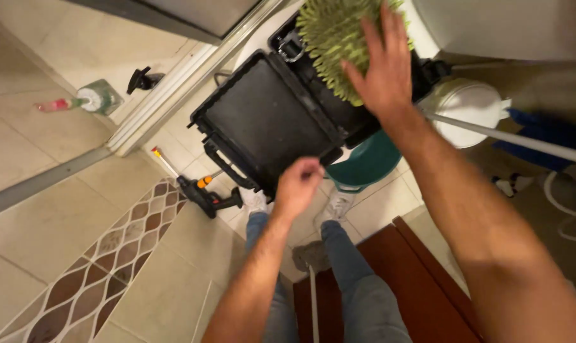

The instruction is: The recorder assembles and organizes various cleaning tools, including a pressure washer wand and brushes, in a bathroom.

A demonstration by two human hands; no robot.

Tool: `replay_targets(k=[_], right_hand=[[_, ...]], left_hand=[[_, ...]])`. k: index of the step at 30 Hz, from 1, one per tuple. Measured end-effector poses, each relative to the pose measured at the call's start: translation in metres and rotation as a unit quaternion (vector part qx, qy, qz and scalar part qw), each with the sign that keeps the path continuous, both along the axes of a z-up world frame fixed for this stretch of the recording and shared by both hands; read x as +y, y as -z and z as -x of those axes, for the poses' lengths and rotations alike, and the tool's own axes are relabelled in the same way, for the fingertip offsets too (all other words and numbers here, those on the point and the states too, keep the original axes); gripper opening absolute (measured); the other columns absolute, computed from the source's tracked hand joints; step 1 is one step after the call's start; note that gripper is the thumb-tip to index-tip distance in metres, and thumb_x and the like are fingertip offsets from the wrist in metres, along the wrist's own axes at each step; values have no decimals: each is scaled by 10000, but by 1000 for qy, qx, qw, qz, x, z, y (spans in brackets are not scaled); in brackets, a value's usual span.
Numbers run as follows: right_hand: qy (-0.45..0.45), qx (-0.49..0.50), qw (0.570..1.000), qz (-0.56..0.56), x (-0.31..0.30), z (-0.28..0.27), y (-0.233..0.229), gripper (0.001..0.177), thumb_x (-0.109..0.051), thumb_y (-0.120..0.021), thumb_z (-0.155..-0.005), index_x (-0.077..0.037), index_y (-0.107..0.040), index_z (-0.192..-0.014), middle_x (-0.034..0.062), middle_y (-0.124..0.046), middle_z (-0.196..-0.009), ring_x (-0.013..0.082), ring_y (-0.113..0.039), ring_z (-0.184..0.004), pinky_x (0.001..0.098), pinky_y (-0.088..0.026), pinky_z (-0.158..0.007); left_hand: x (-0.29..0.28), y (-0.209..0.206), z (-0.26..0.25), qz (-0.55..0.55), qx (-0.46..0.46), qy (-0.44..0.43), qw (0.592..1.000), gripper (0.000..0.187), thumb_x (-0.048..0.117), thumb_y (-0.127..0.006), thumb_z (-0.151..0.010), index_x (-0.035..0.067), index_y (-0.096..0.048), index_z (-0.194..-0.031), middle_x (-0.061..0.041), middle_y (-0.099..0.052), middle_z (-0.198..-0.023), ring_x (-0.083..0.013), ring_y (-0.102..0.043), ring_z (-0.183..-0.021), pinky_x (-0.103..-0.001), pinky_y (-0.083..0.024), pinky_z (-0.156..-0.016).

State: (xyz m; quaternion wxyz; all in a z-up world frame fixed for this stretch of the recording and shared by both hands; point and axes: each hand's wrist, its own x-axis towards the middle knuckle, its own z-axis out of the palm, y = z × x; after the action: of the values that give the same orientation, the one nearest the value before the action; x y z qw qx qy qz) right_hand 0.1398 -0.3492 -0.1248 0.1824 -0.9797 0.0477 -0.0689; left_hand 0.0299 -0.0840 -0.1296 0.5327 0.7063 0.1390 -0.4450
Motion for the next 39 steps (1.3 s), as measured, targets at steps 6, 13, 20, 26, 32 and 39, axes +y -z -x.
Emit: replay_targets(k=[6, 13, 20, 26, 32, 39], right_hand=[[47, 240, 969, 32, 20, -58, 1, 701, -532, -809, -977, -198, -535, -1528, 154, -413, -1554, 417, -327, -1494, 659, -202, -1261], [-85, 149, 982, 74, 15, -26, 1, 706, -405, -765, -999, -233, -501, -1631, 144, -262, -1739, 474, -225, -1537, 725, -235, -1178], [-51, 265, 959, 84, 22, -52, -2, 832, -480, -719, -944, -251, -376, -1667, 188, -222, -1676, 525, -166, -1502, 772, -225, -1124], [-2, 104, 993, 58, 48, -12, -30, 698, -400, -792, -985, -145, -496, -1563, 200, -358, -1630, 495, -259, -1485, 678, -254, -1182], [185, -6, 976, -115, 32, 72, 25, 364, -167, -781, -1004, -54, -618, -1309, 162, -629, -1410, 326, -562, -1322, 455, -429, -1167], [304, 6, 910, -282, -27, 25, 51, 465, -215, -883, -919, 33, -639, -1228, 107, -730, -1145, 181, -675, -1000, 315, -556, -896]], left_hand=[[60, 35, 81, 24, 70, -44, 996, 239, 190, -682, -930, 74, -692, -1139, -29, -753, -972, -119, -720, -819, -279, -539, -658], [89, 34, 63, -31, 3, -12, 999, 247, 205, -707, -926, 72, -724, -1133, -63, -779, -984, -169, -735, -871, -292, -573, -785], [107, 20, 17, -78, -6, -1, 997, 288, 278, -714, -921, 90, -726, -1139, -60, -782, -953, -170, -733, -845, -306, -571, -783], [140, 36, 42, -55, -26, -20, 998, 263, 247, -712, -939, 81, -723, -1144, -82, -773, -921, -153, -731, -803, -293, -563, -739], [179, 62, 79, -13, 58, -112, 992, 206, 137, -642, -948, 61, -698, -1131, -38, -759, -954, -128, -717, -777, -276, -530, -628], [203, 59, 71, -15, 58, -121, 991, 217, 118, -617, -949, 55, -696, -1142, -40, -753, -995, -134, -719, -806, -275, -551, -647]])
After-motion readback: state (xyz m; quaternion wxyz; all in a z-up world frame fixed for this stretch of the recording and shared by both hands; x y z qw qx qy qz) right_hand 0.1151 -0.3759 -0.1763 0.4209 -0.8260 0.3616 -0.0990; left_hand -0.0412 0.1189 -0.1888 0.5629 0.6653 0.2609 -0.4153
